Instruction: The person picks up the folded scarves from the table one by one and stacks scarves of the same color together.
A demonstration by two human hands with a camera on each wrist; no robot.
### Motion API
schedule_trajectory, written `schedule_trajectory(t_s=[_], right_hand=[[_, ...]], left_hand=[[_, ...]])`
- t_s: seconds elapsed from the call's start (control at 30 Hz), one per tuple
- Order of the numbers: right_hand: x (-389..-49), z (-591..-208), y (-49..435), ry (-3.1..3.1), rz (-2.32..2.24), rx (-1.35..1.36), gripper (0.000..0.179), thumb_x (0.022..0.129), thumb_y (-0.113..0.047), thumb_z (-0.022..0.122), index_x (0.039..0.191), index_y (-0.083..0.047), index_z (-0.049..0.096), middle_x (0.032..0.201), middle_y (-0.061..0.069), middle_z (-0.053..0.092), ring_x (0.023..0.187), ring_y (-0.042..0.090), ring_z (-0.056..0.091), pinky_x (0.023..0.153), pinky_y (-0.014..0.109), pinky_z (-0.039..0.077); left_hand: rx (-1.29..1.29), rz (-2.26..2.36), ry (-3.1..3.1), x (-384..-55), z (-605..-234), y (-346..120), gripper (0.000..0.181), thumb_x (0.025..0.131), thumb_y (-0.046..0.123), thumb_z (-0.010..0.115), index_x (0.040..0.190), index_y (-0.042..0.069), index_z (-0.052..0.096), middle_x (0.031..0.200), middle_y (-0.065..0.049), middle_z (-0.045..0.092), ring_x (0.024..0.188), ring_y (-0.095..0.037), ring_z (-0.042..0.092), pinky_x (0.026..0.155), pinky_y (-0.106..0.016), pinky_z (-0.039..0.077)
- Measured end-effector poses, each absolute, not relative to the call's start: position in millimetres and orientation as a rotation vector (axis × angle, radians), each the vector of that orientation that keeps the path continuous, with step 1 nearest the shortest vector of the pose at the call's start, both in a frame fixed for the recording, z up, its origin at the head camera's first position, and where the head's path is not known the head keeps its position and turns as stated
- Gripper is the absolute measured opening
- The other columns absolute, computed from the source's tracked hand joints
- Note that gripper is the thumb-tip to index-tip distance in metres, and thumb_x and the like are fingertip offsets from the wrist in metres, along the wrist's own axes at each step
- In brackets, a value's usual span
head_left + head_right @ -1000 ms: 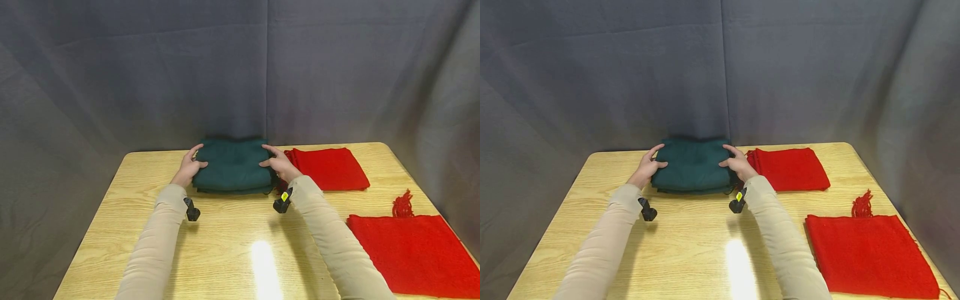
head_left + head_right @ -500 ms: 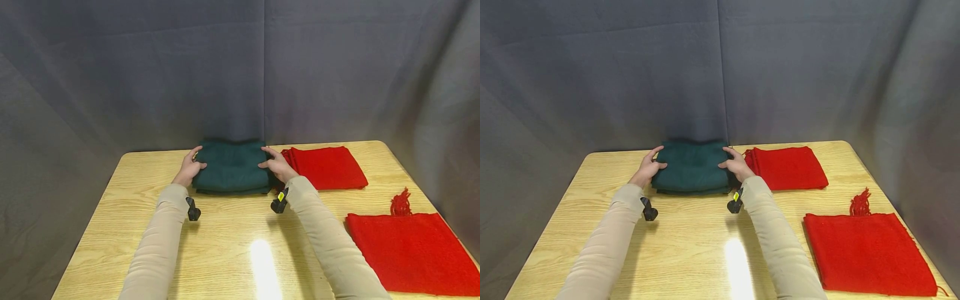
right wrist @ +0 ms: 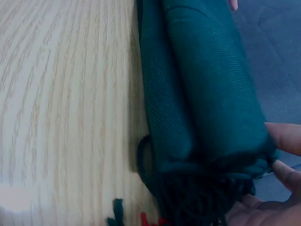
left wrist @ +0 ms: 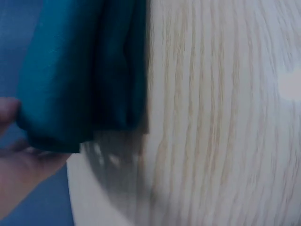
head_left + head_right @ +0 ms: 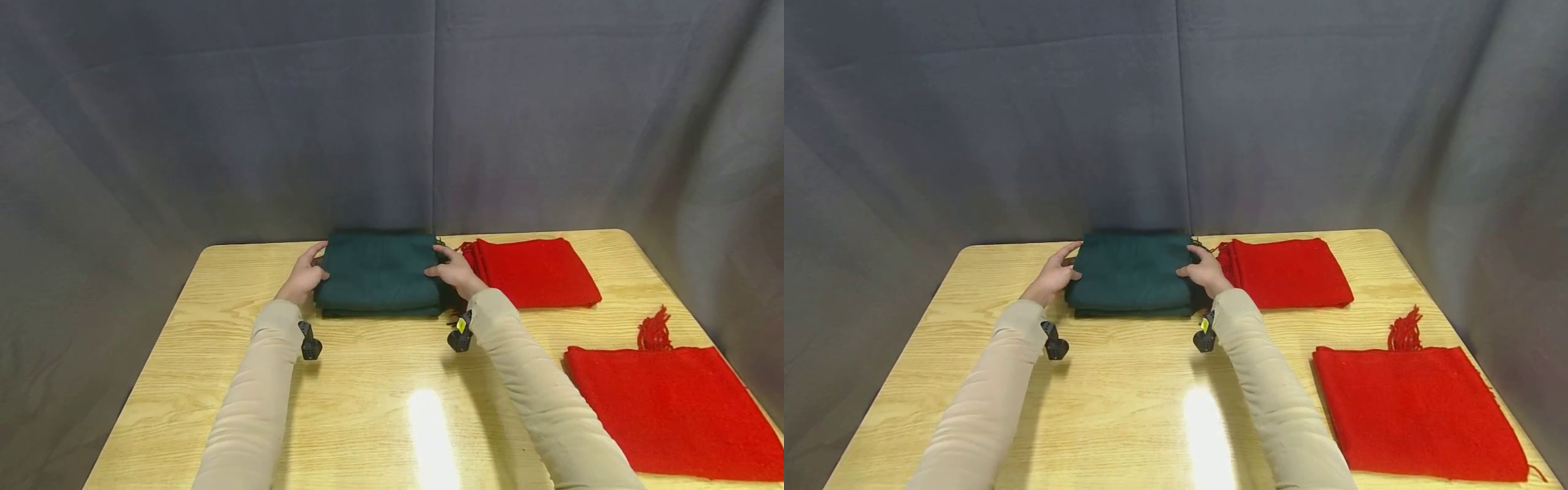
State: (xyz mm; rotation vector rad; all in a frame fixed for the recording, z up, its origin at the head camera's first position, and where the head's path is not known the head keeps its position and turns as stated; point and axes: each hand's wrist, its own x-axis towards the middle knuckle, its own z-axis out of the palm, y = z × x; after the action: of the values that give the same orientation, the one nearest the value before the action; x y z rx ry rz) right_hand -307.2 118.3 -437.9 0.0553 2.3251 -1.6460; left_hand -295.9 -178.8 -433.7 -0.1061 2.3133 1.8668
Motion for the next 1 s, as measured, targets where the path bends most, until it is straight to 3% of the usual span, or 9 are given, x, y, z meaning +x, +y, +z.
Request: schedule_trajectory(t_s=[0.17,0.5,0.57,0.8,1.0], right_hand=[[-306.8,-431.2,127.0,2.435,-1.548,0.023,0.062,0.081,-0.002,0.059,0.138,-0.003,0.036,0.133,0.019,0.040,0.114,0.033,0.042,0.095,0.045,0.036],[-298.2,-416.3,144.2,2.439,-1.604,0.039,0.055,0.083,-0.005,0.059,0.135,-0.001,0.040,0.125,0.023,0.045,0.101,0.035,0.050,0.088,0.046,0.043],[-296.2,-414.2,147.0,2.443,-1.621,0.017,0.053,0.084,-0.008,0.059,0.134,0.000,0.041,0.121,0.023,0.048,0.100,0.035,0.051,0.087,0.044,0.045],[-285.4,-405.8,155.6,2.433,-1.676,-0.030,0.045,0.086,-0.012,0.058,0.127,0.002,0.045,0.109,0.019,0.056,0.091,0.035,0.056,0.077,0.038,0.050],[-276.7,-395.5,162.9,2.404,-1.662,-0.004,0.041,0.089,-0.012,0.056,0.126,0.002,0.044,0.110,0.021,0.055,0.076,0.027,0.059,0.076,0.037,0.051]], left_hand=[[-0.055,1.646,2.552,-295.5,-431.2,-174.4,0.075,0.071,-0.018,0.037,0.142,0.003,0.027,0.129,-0.025,0.040,0.110,-0.035,0.043,0.076,-0.037,0.039],[-0.054,1.237,3.043,-286.1,-417.4,-165.9,0.050,0.079,0.000,0.049,0.129,-0.003,0.045,0.108,-0.024,0.053,0.087,-0.033,0.048,0.073,-0.042,0.040],[-0.062,1.244,3.088,-281.5,-415.8,-163.7,0.045,0.081,0.003,0.049,0.126,-0.003,0.048,0.102,-0.022,0.055,0.086,-0.033,0.050,0.072,-0.043,0.040],[0.017,1.421,3.141,-266.6,-413.5,-158.7,0.031,0.083,0.002,0.054,0.114,-0.003,0.055,0.077,-0.014,0.057,0.059,-0.025,0.051,0.056,-0.034,0.040],[0.139,1.547,3.090,-253.0,-409.0,-147.7,0.022,0.084,0.002,0.057,0.106,-0.001,0.055,0.069,-0.012,0.056,0.055,-0.023,0.051,0.055,-0.033,0.042]])
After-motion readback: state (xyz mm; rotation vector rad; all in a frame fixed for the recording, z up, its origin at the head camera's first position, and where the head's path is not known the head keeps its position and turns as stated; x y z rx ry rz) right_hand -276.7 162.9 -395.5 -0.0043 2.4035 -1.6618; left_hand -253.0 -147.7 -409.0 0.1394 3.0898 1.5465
